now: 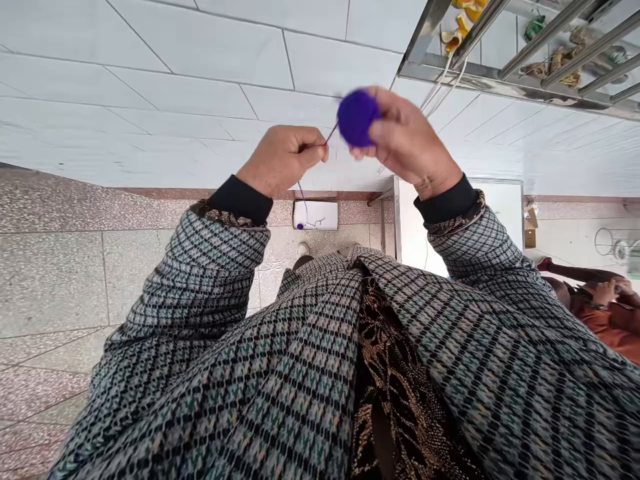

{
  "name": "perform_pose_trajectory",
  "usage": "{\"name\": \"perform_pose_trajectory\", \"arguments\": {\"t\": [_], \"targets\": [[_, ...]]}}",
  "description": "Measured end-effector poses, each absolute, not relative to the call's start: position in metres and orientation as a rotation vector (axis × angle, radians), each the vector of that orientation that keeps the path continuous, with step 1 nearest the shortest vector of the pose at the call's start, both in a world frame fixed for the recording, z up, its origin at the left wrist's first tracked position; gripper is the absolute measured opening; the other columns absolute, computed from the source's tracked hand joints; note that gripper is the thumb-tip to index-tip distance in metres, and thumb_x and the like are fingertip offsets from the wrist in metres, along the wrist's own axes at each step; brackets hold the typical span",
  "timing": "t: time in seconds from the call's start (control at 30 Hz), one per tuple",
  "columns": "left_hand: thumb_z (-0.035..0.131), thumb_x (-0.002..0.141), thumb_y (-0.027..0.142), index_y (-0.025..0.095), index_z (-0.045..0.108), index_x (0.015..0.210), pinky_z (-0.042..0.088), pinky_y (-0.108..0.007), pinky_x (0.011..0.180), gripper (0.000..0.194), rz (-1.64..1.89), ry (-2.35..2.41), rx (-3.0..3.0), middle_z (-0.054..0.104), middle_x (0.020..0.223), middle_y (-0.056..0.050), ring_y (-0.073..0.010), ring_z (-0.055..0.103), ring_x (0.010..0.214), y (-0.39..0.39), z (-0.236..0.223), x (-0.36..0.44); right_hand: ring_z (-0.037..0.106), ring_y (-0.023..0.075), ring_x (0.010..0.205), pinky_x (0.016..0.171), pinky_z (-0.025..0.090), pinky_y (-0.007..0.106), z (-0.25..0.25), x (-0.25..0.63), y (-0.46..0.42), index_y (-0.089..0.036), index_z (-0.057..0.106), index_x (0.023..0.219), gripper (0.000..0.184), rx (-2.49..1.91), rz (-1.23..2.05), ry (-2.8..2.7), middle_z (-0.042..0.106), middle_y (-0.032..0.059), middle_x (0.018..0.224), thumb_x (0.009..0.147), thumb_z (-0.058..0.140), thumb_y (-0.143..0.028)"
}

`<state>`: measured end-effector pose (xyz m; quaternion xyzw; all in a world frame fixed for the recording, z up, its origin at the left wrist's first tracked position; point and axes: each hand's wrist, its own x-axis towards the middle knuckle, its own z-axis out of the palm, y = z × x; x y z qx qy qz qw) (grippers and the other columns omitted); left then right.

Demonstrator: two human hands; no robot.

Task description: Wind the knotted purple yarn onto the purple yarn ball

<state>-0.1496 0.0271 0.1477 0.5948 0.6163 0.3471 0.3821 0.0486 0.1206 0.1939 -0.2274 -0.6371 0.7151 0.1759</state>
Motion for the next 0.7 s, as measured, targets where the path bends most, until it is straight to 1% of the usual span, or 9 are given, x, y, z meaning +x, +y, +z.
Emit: {"name": "perform_pose_trajectory", "arguments": {"t": [0.1,0.17,0.23,0.33,0.43,0.5,0.57,0.63,0.7], "targets": [[0.058,0.088,0.016,0.016,0.064,0.072,0.036,-0.031,0.068,0.018,0.816,1.38,1.645,0.053,0.064,0.001,-0.012,0.045,0.062,0.022,0.143,-0.134,0.067,0.0117,0.081,0.073,0.055,0.024,0.185,0.044,0.135,-0.025,0.051,0.11,0.04,-0.79,1.827,-1.669,0.067,0.0018,0.101,0.082,0.074,-0.044],[0.06,0.088,0.019,0.017,0.064,0.071,0.04,-0.031,0.072,0.018,0.782,1.306,1.764,0.057,0.067,0.0,-0.0129,0.051,0.066,0.019,0.152,-0.129,0.063,0.0118,0.079,0.07,0.053,0.024,0.174,0.043,0.141,-0.024,0.05,0.102,0.031,-0.909,1.649,-1.84,0.066,0.0019,0.099,0.083,0.073,-0.032],[0.06,0.089,0.021,0.017,0.065,0.072,0.042,-0.031,0.076,0.018,0.801,1.332,1.855,0.06,0.072,-0.001,-0.0134,0.055,0.07,0.018,0.163,-0.132,0.058,0.0125,0.08,0.07,0.051,0.024,0.167,0.046,0.137,-0.022,0.053,0.095,0.029,-0.966,1.559,-2.161,0.065,0.0018,0.094,0.077,0.076,-0.02],[0.059,0.09,0.02,0.016,0.068,0.078,0.044,-0.031,0.078,0.016,0.878,1.458,1.824,0.062,0.075,-0.001,-0.0128,0.055,0.074,0.021,0.167,-0.148,0.058,0.0129,0.081,0.071,0.053,0.025,0.173,0.053,0.12,-0.018,0.059,0.094,0.03,-0.832,1.848,-2.384,0.066,0.0016,0.09,0.073,0.08,-0.017],[0.06,0.092,0.023,0.016,0.069,0.082,0.044,-0.029,0.073,0.015,0.911,1.534,1.62,0.055,0.068,0.001,-0.0119,0.051,0.068,0.025,0.153,-0.157,0.063,0.0097,0.074,0.067,0.056,0.023,0.195,0.053,0.111,-0.02,0.058,0.102,0.038,-0.632,2.126,-1.905,0.068,-0.0016,0.094,0.072,0.079,-0.026],[0.061,0.092,0.024,0.016,0.07,0.082,0.043,-0.029,0.07,0.015,0.888,1.493,1.574,0.051,0.064,0.002,-0.0121,0.05,0.063,0.025,0.147,-0.154,0.066,0.0079,0.073,0.069,0.057,0.02,0.208,0.045,0.117,-0.023,0.056,0.106,0.041,-0.584,2.045,-1.604,0.068,-0.0048,0.093,0.073,0.079,-0.033],[0.06,0.09,0.023,0.017,0.069,0.079,0.043,-0.03,0.069,0.015,0.835,1.397,1.646,0.051,0.065,0.002,-0.0123,0.052,0.063,0.024,0.152,-0.147,0.066,0.0068,0.073,0.069,0.057,0.018,0.213,0.036,0.13,-0.024,0.054,0.105,0.034,-0.642,1.866,-1.514,0.067,-0.0068,0.088,0.079,0.075,-0.035],[0.058,0.089,0.022,0.017,0.068,0.076,0.042,-0.03,0.071,0.017,0.795,1.321,1.771,0.056,0.068,0.001,-0.0117,0.055,0.066,0.023,0.168,-0.142,0.061,0.0059,0.073,0.065,0.053,0.015,0.211,0.03,0.143,-0.022,0.054,0.098,0.026,-0.763,1.674,-1.684,0.064,-0.0066,0.086,0.08,0.072,-0.02],[0.058,0.089,0.022,0.016,0.066,0.074,0.04,-0.029,0.072,0.018,0.844,1.355,1.865,0.059,0.071,0.002,-0.01,0.053,0.068,0.024,0.184,-0.144,0.055,0.0051,0.074,0.06,0.047,0.013,0.209,0.032,0.148,-0.019,0.057,0.09,0.027,-0.827,1.588,-2.084,0.062,-0.0051,0.085,0.075,0.073,-0.004]]}}
